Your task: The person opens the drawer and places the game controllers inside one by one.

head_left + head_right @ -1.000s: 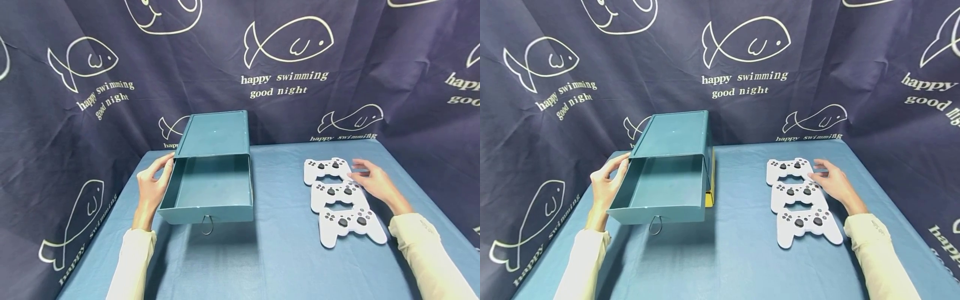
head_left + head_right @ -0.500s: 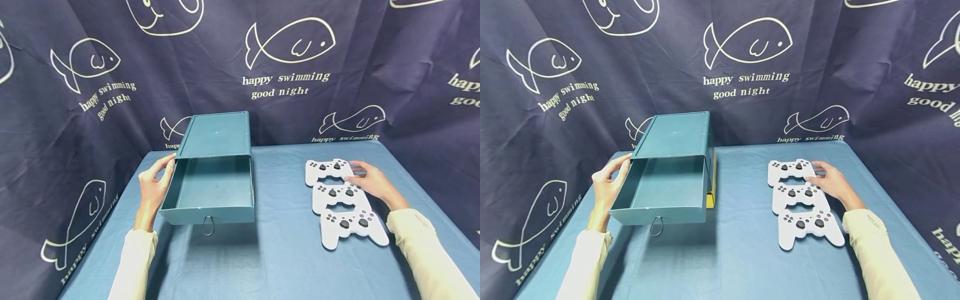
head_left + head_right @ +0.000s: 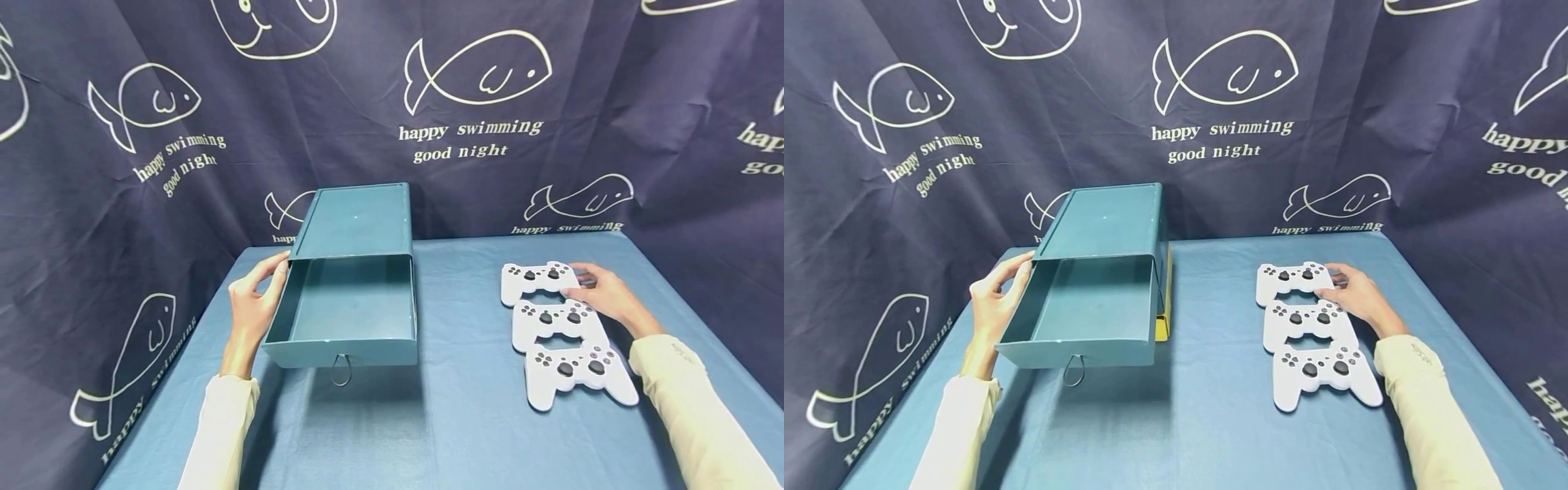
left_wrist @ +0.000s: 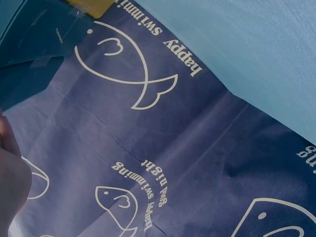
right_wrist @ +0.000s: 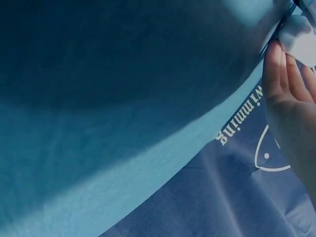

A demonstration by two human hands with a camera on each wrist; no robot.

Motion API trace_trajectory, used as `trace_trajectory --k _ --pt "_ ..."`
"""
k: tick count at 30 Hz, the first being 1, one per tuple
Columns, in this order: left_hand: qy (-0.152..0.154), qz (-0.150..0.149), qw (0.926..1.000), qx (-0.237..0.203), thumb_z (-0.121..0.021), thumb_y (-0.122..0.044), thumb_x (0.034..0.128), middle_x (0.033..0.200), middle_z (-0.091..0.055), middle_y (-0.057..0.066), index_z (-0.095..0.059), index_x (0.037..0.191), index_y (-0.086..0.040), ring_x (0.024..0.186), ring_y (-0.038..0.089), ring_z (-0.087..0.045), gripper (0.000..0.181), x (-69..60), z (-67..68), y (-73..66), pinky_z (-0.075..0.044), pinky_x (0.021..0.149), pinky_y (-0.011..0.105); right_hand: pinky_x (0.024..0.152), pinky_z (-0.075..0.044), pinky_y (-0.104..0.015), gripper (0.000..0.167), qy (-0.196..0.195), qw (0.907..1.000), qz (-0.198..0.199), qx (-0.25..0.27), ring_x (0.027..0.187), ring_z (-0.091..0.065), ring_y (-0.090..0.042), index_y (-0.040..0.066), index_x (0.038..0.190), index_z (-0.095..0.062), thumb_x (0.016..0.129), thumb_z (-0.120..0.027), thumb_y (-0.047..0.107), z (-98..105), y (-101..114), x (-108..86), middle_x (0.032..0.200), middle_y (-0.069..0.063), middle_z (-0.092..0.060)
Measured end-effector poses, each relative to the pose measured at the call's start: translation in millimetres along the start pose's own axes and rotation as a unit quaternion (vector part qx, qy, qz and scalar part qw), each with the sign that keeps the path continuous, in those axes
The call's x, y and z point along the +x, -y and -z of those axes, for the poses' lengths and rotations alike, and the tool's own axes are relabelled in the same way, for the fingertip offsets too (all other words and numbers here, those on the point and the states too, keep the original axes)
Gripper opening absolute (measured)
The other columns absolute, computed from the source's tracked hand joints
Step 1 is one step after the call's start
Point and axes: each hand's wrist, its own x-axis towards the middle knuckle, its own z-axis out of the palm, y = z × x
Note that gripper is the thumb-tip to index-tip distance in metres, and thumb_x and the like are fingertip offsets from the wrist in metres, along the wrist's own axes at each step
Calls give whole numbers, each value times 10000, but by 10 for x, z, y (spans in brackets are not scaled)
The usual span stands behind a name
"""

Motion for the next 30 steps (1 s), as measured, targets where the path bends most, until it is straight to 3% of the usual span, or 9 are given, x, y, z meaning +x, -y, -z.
trace_trajectory --k 3,6,15,30 --pt "37 8 10000 8 -726 90 895 1018 -776 150 -784 1120 11 953 -46 -675 245 -6 0 -2 -479 855 134 937 -478 -594 728 57 9998 -50 -171 1186 -546 -557 -99 1482 -417 963 -741 295 2 -7 11 1297 -437 -538" --pt "34 17 10000 -4 -722 91 899 1016 -775 154 -783 1122 13 956 -70 -664 244 -8 5 -14 -479 852 133 991 -403 -656 759 120 9996 -92 -240 1198 -535 -558 -104 1496 -397 962 -738 314 -4 3 32 1301 -440 -535" --pt "72 10 10000 31 -711 96 906 1023 -773 160 -778 1133 19 960 -75 -657 250 4 14 -8 -477 861 138 987 -404 -647 771 167 9995 -90 -239 1166 -558 -544 -122 1502 -380 946 -755 256 -8 15 83 1263 -432 -561" --pt "73 28 10000 29 -721 79 907 1022 -775 155 -781 1134 9 961 -63 -665 245 -1 11 -26 -473 864 132 943 -430 -635 740 37 9986 8 -527 1087 -629 -519 -101 1462 -465 925 -779 300 31 29 72 1191 -374 -643"
